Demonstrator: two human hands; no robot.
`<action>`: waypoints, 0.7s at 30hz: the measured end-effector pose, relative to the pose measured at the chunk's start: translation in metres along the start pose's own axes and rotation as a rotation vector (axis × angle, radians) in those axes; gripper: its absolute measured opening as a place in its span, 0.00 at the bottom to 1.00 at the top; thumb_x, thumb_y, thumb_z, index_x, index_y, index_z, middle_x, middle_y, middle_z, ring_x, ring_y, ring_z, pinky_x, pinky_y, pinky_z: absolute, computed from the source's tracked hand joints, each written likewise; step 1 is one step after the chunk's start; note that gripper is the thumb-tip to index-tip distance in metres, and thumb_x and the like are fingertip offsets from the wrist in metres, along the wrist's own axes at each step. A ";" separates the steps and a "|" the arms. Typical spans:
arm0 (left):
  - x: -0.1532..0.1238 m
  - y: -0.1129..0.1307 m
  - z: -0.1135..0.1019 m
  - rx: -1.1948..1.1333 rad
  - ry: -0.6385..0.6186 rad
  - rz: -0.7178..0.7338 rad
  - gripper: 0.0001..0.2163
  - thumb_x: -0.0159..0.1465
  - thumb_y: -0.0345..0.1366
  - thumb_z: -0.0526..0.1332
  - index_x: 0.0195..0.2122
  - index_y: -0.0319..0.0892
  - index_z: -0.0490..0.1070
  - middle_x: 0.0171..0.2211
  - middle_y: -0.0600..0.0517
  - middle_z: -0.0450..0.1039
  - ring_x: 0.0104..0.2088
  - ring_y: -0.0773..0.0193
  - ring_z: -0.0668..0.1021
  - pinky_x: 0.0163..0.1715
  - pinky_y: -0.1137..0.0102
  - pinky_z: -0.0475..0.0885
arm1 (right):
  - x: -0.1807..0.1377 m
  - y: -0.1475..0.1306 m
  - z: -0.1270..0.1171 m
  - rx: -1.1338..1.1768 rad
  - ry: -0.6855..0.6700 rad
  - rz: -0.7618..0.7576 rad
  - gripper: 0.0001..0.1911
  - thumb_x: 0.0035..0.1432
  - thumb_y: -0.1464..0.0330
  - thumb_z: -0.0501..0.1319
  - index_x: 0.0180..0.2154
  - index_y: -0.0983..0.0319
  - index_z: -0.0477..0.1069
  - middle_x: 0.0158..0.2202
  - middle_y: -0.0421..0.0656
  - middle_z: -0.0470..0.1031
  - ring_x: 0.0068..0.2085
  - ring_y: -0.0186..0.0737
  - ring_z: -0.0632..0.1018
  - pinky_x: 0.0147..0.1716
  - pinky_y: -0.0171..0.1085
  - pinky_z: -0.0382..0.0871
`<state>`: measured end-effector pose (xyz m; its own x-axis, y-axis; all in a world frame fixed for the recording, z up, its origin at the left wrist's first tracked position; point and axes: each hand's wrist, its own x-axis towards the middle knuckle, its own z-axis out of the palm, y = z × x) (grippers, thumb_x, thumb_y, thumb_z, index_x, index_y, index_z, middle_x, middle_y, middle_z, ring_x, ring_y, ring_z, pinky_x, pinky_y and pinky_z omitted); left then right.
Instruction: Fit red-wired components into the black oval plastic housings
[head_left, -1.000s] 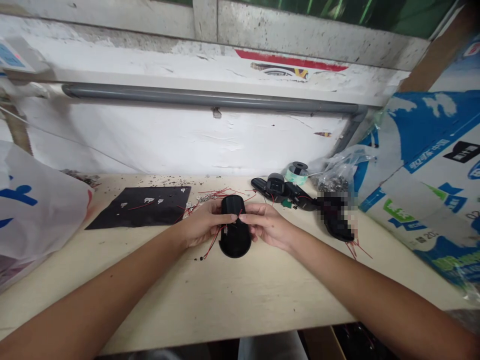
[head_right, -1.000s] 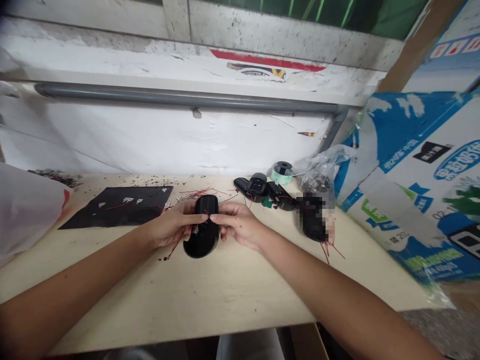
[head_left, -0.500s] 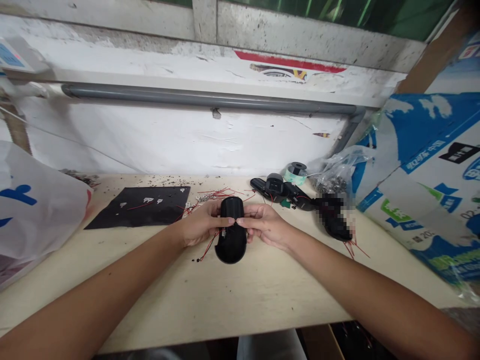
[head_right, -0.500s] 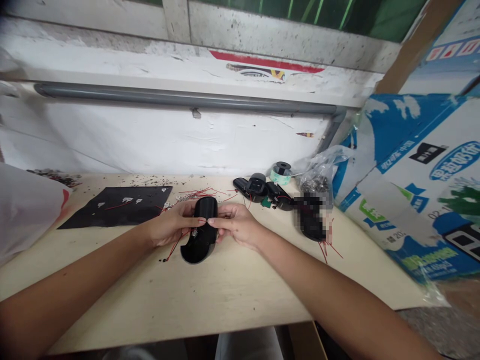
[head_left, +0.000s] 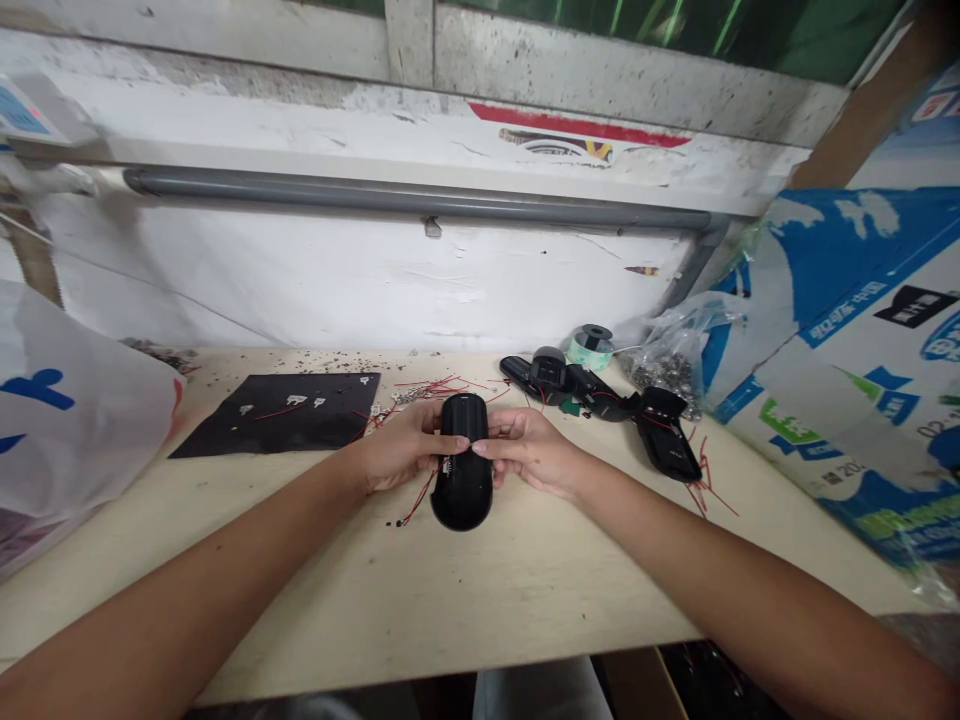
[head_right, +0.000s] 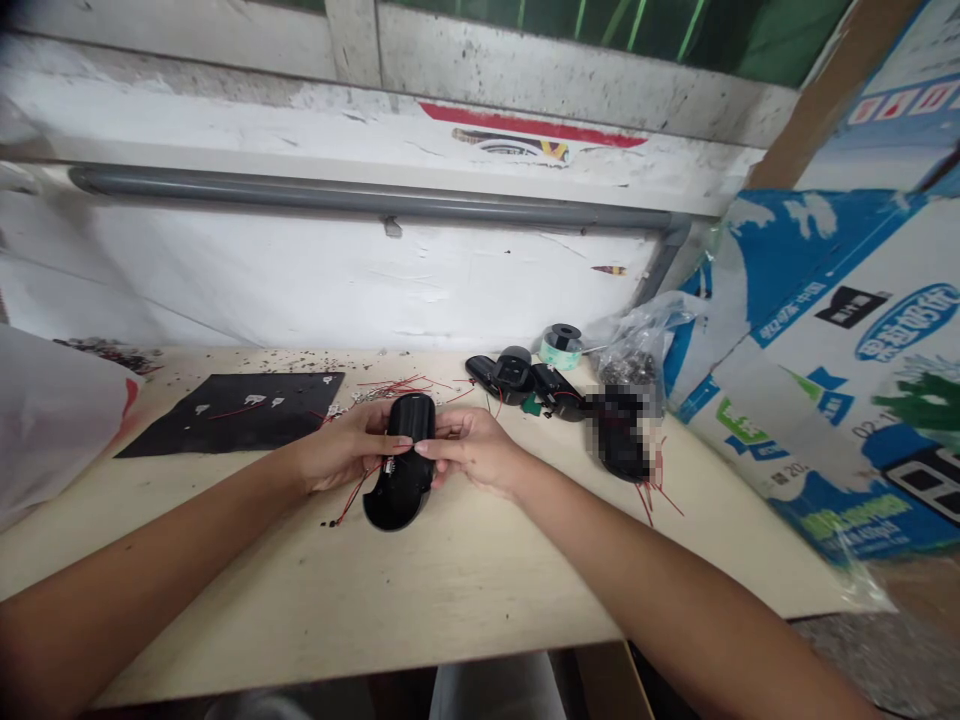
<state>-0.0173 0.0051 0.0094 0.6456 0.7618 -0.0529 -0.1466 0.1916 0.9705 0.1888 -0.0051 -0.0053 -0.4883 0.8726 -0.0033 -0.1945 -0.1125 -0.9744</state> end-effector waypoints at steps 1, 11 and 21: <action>0.000 0.000 0.000 -0.004 0.003 0.002 0.23 0.54 0.33 0.75 0.49 0.37 0.74 0.39 0.43 0.79 0.38 0.57 0.82 0.37 0.68 0.75 | 0.000 -0.001 0.000 0.006 0.005 0.006 0.21 0.43 0.64 0.78 0.37 0.68 0.78 0.25 0.39 0.75 0.19 0.29 0.73 0.18 0.31 0.74; 0.004 -0.005 0.003 -0.011 0.018 0.038 0.18 0.56 0.32 0.73 0.47 0.39 0.75 0.44 0.44 0.79 0.39 0.59 0.82 0.41 0.68 0.76 | 0.001 -0.004 0.004 0.061 0.055 0.040 0.18 0.41 0.67 0.77 0.34 0.67 0.76 0.22 0.37 0.73 0.17 0.28 0.69 0.13 0.29 0.68; 0.005 -0.007 0.004 0.099 0.069 0.081 0.20 0.55 0.34 0.73 0.49 0.38 0.75 0.44 0.41 0.79 0.41 0.54 0.82 0.43 0.64 0.76 | 0.000 -0.003 0.004 0.067 0.066 0.034 0.16 0.40 0.69 0.76 0.33 0.67 0.78 0.22 0.36 0.73 0.17 0.26 0.68 0.14 0.29 0.67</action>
<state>-0.0103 0.0054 0.0035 0.5813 0.8136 0.0135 -0.1192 0.0687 0.9905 0.1862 -0.0063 -0.0018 -0.4392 0.8968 -0.0528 -0.2364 -0.1721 -0.9563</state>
